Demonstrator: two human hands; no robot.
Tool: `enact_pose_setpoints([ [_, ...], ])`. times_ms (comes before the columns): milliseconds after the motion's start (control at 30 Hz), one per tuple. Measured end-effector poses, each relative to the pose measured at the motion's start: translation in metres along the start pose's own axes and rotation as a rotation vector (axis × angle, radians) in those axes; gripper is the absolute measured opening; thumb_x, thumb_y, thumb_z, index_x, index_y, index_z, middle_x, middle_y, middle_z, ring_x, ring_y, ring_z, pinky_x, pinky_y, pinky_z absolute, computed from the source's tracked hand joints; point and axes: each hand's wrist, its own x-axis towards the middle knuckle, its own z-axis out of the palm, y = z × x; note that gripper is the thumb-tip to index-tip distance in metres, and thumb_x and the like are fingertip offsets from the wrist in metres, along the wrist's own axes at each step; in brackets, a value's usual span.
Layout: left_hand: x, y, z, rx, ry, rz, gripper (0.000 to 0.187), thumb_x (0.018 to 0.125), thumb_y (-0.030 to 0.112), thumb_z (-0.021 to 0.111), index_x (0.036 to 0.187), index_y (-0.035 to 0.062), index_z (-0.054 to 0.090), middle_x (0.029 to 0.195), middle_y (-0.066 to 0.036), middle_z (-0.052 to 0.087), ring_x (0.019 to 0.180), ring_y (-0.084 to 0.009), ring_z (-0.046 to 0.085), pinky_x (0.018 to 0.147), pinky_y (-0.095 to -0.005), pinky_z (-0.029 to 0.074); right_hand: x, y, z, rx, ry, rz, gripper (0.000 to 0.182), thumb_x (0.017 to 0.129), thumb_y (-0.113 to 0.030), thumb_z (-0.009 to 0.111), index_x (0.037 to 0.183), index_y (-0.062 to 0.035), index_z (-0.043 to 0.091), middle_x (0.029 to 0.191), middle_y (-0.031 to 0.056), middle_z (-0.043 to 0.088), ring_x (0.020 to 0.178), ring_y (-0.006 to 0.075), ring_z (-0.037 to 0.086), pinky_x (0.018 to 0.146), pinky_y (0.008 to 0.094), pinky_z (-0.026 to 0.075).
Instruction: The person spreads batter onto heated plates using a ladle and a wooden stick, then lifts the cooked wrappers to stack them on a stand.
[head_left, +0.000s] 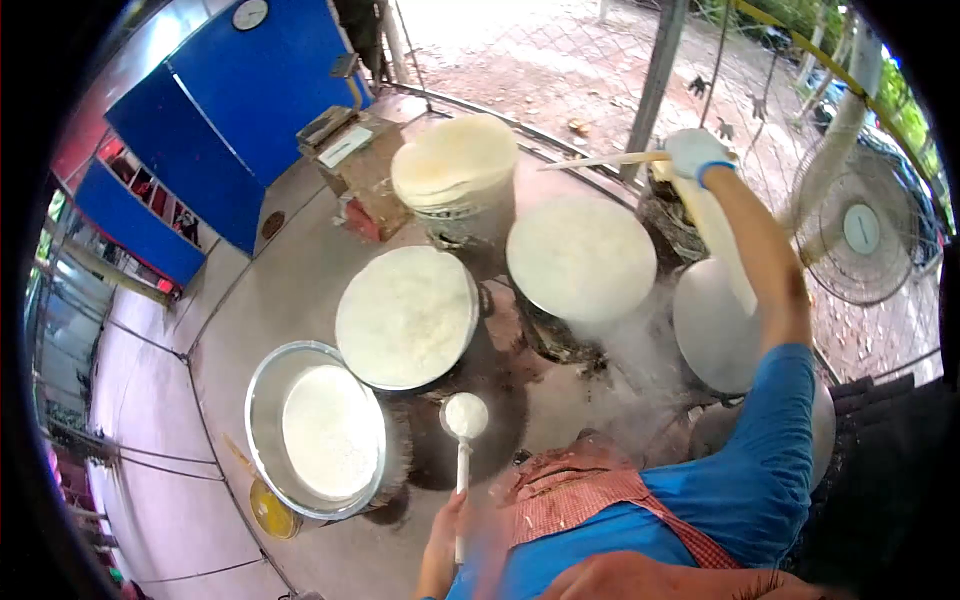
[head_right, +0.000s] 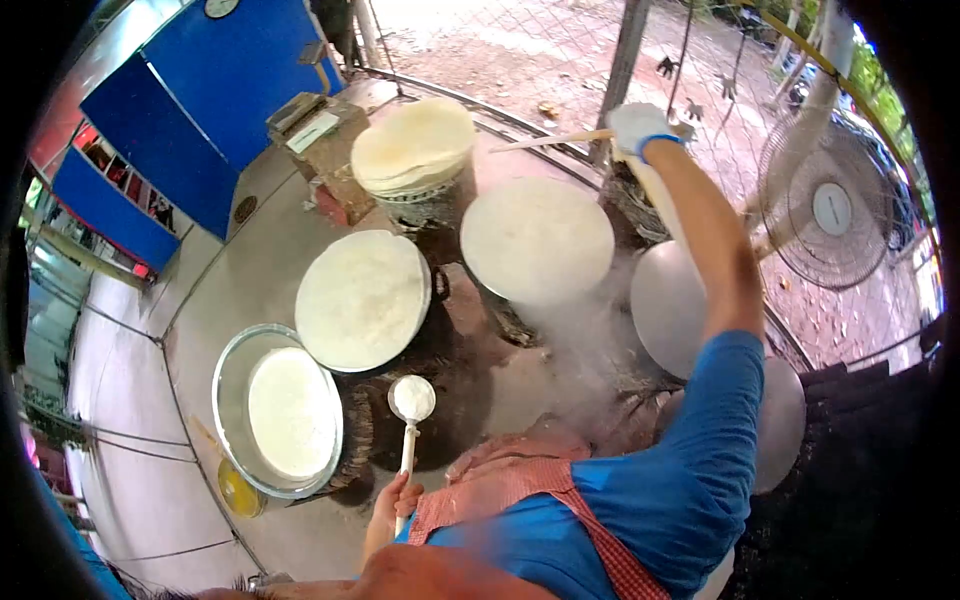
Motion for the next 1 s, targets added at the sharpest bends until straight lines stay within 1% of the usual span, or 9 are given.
enact_pose_setpoints([
  [67,-0.008,0.003,0.003,0.025,0.239,0.1,0.03,0.096,0.028,0.042,0.126,0.0268,0.048,0.062,-0.001,0.033,0.04,-0.0064,0.027,0.032,-0.0187,0.025,0.036,-0.064,-0.042,0.106,-0.043,-0.133,0.024,0.073,-0.018,0.057,0.09,-0.0047,0.068,0.09,0.0188,0.066,0.084,0.0333,0.065,0.072,0.042,0.052],
  [167,-0.004,0.008,-0.027,-0.134,0.088,0.107,0.029,0.096,0.03,0.043,0.124,0.0287,0.049,0.061,0.0,0.036,0.04,-0.0069,0.03,0.035,-0.0199,0.029,0.096,-0.127,-0.086,0.272,0.208,-0.18,0.027,0.071,-0.017,0.055,0.086,0.0028,0.065,0.086,0.0207,0.066,0.078,0.0335,0.065,0.069,0.0425,0.051],
  [267,-0.005,-0.006,-0.009,-0.112,-0.115,0.222,0.015,0.09,0.027,0.052,0.085,0.0129,0.052,0.062,0.005,0.045,0.047,-0.009,0.042,0.038,-0.0223,0.033,0.155,-0.138,-0.131,0.722,0.125,-0.139,0.026,0.068,-0.014,0.055,0.081,0.0073,0.062,0.071,0.0218,0.063,0.061,0.0311,0.063,0.059,0.0414,0.05],
  [300,0.015,-0.009,-0.032,-0.253,-0.066,0.263,0.035,0.095,0.036,0.042,0.13,0.0283,0.042,0.054,-0.002,0.036,0.044,-0.0093,0.036,0.039,-0.0271,0.035,0.163,-0.137,-0.134,0.921,0.136,-0.077,0.024,0.068,-0.014,0.055,0.078,0.0081,0.061,0.065,0.0204,0.061,0.054,0.0289,0.06,0.054,0.0401,0.048],
  [400,0.025,-0.009,0.001,-0.313,-0.058,0.294,0.033,0.095,0.036,0.042,0.127,0.026,0.043,0.056,-0.001,0.036,0.044,-0.0092,0.036,0.039,-0.0266,0.034,0.231,-0.139,-0.099,1.515,0.106,0.104,0.022,0.072,-0.013,0.056,0.066,0.0079,0.059,0.054,0.0163,0.056,0.041,0.0228,0.053,0.037,0.0349,0.039],
  [533,0.041,0.004,0.045,-0.335,-0.059,0.369,0.031,0.095,0.035,0.041,0.123,0.0229,0.045,0.057,-0.001,0.036,0.044,-0.0091,0.036,0.038,-0.026,0.034,0.332,-0.193,0.013,2.206,0.102,0.271,0.008,0.075,-0.007,0.06,0.071,-0.0021,0.056,0.049,0.008,0.049,0.033,0.0206,0.045,0.033,0.0333,0.035],
  [733,0.055,0.019,0.093,-0.407,0.011,0.485,0.028,0.095,0.035,0.041,0.118,0.0182,0.046,0.059,0.0,0.037,0.044,-0.0089,0.035,0.037,-0.025,0.033,0.363,-0.295,0.145,2.434,0.032,0.531,0.008,0.078,-0.008,0.06,0.073,-0.0054,0.054,0.053,0.0063,0.05,0.037,0.0182,0.048,0.033,0.0324,0.037],
  [900,0.056,0.024,0.112,-0.456,0.05,0.554,0.028,0.095,0.035,0.041,0.113,0.0144,0.048,0.061,0.0,0.037,0.044,-0.0087,0.035,0.037,-0.0243,0.032,0.353,-0.356,0.238,2.146,-0.048,0.776,0.019,0.078,-0.01,0.058,0.093,-0.0001,0.061,0.07,0.0119,0.062,0.051,0.0236,0.058,0.043,0.0344,0.046],
  [1000,0.051,0.02,0.115,-0.501,0.029,0.587,0.028,0.095,0.034,0.041,0.11,0.0121,0.049,0.062,0.001,0.038,0.044,-0.0086,0.035,0.036,-0.0238,0.032,0.357,-0.373,0.263,2.069,0.368,0.606,0.029,0.079,-0.016,0.058,0.1,0.0027,0.06,0.079,0.0155,0.065,0.068,0.0283,0.063,0.061,0.0376,0.05],
])
